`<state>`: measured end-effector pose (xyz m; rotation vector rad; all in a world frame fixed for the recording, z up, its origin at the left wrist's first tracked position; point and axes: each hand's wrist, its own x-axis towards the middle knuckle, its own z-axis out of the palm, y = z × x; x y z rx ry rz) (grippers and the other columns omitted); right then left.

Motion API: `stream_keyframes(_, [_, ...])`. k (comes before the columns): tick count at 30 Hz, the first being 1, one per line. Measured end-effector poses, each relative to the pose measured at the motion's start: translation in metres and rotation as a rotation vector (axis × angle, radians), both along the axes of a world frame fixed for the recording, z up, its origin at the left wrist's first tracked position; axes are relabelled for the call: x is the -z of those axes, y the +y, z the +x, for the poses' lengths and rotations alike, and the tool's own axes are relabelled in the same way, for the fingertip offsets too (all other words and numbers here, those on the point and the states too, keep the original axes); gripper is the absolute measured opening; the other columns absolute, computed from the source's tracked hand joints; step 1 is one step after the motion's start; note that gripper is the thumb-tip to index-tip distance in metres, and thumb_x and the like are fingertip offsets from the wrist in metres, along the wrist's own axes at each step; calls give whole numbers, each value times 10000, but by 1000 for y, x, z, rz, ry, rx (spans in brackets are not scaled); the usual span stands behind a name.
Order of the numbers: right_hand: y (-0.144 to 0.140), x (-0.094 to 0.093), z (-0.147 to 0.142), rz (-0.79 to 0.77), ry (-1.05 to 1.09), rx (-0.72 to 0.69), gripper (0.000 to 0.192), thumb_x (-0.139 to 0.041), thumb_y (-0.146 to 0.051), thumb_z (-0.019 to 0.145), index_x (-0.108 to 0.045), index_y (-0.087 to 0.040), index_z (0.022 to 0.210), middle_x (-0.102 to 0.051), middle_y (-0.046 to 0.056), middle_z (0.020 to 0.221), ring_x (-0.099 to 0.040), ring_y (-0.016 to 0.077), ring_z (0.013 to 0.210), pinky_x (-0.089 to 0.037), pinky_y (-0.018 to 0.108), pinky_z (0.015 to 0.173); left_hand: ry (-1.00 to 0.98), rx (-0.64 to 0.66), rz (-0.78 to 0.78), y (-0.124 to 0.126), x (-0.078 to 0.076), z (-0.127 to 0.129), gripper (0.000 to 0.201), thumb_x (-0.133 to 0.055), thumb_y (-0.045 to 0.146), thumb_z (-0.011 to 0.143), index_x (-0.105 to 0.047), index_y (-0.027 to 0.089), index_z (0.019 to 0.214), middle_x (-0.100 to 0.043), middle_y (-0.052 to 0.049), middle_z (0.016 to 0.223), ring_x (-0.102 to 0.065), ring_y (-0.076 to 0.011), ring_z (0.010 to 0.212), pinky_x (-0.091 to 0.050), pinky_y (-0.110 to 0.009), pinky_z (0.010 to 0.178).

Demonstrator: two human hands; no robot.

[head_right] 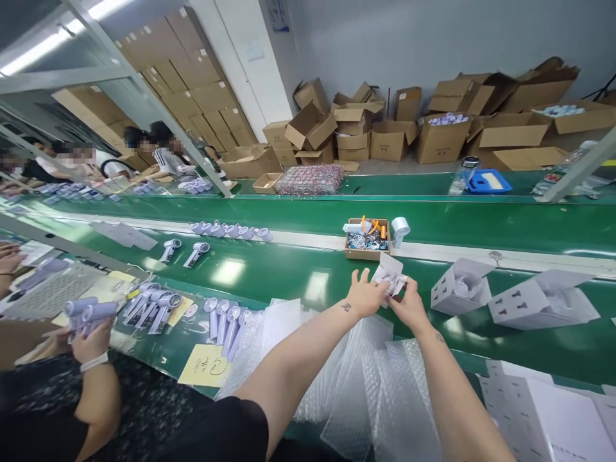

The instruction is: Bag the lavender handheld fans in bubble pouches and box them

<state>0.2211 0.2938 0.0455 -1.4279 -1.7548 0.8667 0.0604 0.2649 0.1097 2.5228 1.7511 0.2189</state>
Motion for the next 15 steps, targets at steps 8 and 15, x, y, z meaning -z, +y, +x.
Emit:
stream_keyframes(8, [20,-15,-15,-25,-5,-144,720,-683,-417,625,-339,-223,1227,-562,133,1146,-609,283,965,-530,407,739,12,-27,174,-18,-35,-30,299,-501,295,858,-585,207,1130,-505,-136,1268,-339,-318,1255,-266,-538,1021])
stream_keyframes(15, [34,-16,-35,139,-187,-274,624,-632,-425,628,-420,-198,1169,-484,216,1241,-442,466,1178,-375,581,946,-467,-1000,10,-122,-57,-243,260,-424,372,900,-629,260,1015,-655,-6,1056,-572,-141,1026,-398,-233,920])
